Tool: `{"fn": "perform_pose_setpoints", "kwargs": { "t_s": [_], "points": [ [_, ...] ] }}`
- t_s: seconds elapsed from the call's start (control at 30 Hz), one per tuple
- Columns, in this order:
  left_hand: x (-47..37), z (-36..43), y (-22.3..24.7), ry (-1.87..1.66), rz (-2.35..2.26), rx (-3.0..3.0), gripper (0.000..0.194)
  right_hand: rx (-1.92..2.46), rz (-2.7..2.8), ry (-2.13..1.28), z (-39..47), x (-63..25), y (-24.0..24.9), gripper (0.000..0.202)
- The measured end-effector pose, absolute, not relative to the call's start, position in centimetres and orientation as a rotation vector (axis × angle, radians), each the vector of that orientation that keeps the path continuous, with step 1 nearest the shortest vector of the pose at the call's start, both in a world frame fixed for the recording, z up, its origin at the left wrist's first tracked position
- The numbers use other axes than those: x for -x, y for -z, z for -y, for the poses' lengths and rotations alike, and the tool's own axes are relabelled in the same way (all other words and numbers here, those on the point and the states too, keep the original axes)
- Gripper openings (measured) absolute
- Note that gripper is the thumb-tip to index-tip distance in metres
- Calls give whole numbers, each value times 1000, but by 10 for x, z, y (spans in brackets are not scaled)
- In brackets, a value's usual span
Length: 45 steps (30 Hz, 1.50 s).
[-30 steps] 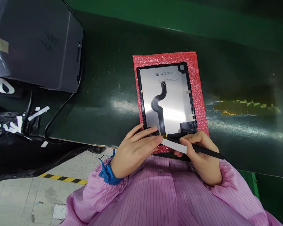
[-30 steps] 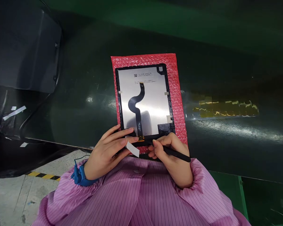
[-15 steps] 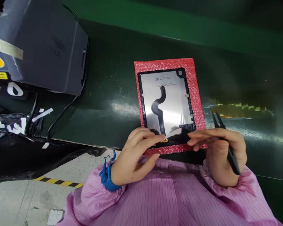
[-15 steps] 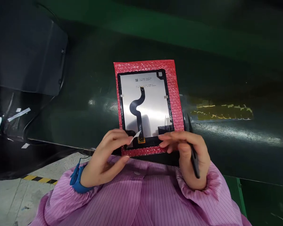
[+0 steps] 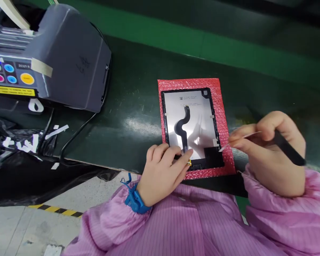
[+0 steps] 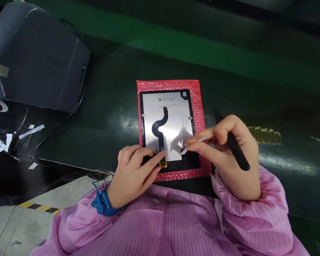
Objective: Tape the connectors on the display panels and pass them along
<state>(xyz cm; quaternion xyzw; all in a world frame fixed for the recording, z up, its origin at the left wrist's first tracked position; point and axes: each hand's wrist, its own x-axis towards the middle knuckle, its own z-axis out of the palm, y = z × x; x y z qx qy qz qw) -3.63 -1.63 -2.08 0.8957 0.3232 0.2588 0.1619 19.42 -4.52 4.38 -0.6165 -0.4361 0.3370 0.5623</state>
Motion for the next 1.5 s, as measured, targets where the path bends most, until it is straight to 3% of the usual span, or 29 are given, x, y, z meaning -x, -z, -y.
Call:
{"fn": "perform_pose_setpoints", "kwargs": {
  "t_s": [0.33,0.97,1.2,1.37,1.5],
  "points": [
    [26,14,29,-526,-1180,-2745,37,1524,1199,-1252,-15,-173,-15,57],
    [27,15,29,-518,-1166,-2734,37,1589,1426,-1175,-32,-164,14,53],
    [27,15,29,-534,-1150,-2738,38,1660,1451,-819,-48,-163,18,54],
    [31,15,31,-491,-1115,-2715,45,1886,1399,-492,-64,-185,4,41],
    [38,15,35,-493,-1050,-2736,70,2053,1322,-334,-45,-223,-8,38]
  ]
}}
